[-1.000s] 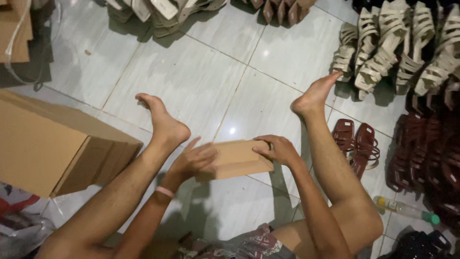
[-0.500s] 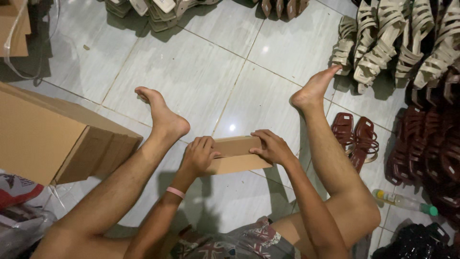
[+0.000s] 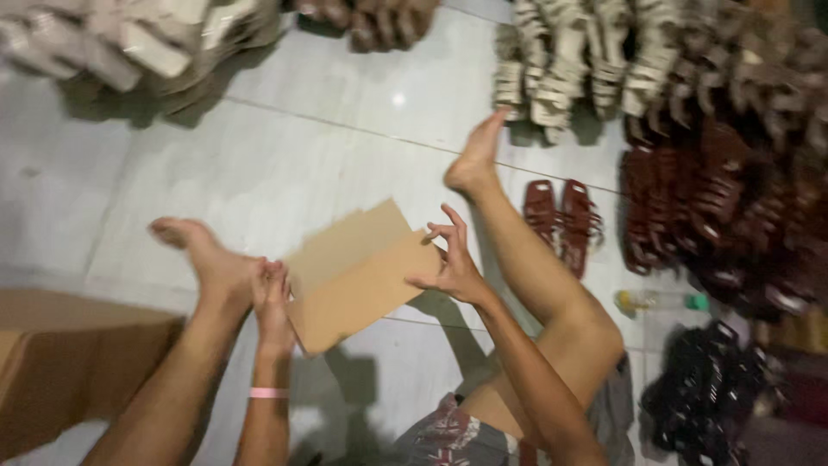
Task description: The person assembles flat cardboard pieces into shoe boxes, places a pair of brown sandals inside, and wraps the closed box in a clear plastic bag. The person then ties the bag with a white string and stacks the finished package with others.
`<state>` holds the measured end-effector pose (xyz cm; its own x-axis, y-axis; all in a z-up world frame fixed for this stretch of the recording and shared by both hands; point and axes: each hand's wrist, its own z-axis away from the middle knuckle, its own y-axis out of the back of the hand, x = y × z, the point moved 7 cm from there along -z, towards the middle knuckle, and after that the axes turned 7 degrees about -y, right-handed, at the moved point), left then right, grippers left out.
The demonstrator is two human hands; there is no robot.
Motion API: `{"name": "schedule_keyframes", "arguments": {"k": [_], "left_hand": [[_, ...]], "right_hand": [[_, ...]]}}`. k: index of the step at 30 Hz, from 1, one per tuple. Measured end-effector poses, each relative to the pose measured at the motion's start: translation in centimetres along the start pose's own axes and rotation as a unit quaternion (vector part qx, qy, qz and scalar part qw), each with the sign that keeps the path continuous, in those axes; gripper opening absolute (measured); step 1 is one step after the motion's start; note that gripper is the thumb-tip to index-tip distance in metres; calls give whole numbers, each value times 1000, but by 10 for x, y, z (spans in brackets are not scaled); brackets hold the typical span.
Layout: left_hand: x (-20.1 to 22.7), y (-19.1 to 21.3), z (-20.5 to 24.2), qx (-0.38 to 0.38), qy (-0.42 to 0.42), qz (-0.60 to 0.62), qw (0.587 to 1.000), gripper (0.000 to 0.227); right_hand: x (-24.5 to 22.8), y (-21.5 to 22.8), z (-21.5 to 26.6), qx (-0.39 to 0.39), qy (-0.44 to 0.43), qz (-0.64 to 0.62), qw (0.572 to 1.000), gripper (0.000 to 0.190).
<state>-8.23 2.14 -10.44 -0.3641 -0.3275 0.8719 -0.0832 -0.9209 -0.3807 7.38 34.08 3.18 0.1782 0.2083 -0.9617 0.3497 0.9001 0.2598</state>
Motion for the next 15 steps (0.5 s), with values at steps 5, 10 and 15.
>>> {"name": "schedule_keyframes", "arguments": {"k": [5, 10, 15], "left_hand": [[19, -53, -25, -22, -47, -62, 997, 72], [15, -72, -48, -131, -111, -212, 962, 47], [-17, -43, -82, 66, -6, -391, 918, 66]], "right_hand": [[-16, 7, -1, -69, -16, 251, 965, 78], [33, -14, 11, -25, 55, 393, 918, 17], [49, -22, 22, 3, 119, 392, 912, 17]]}}
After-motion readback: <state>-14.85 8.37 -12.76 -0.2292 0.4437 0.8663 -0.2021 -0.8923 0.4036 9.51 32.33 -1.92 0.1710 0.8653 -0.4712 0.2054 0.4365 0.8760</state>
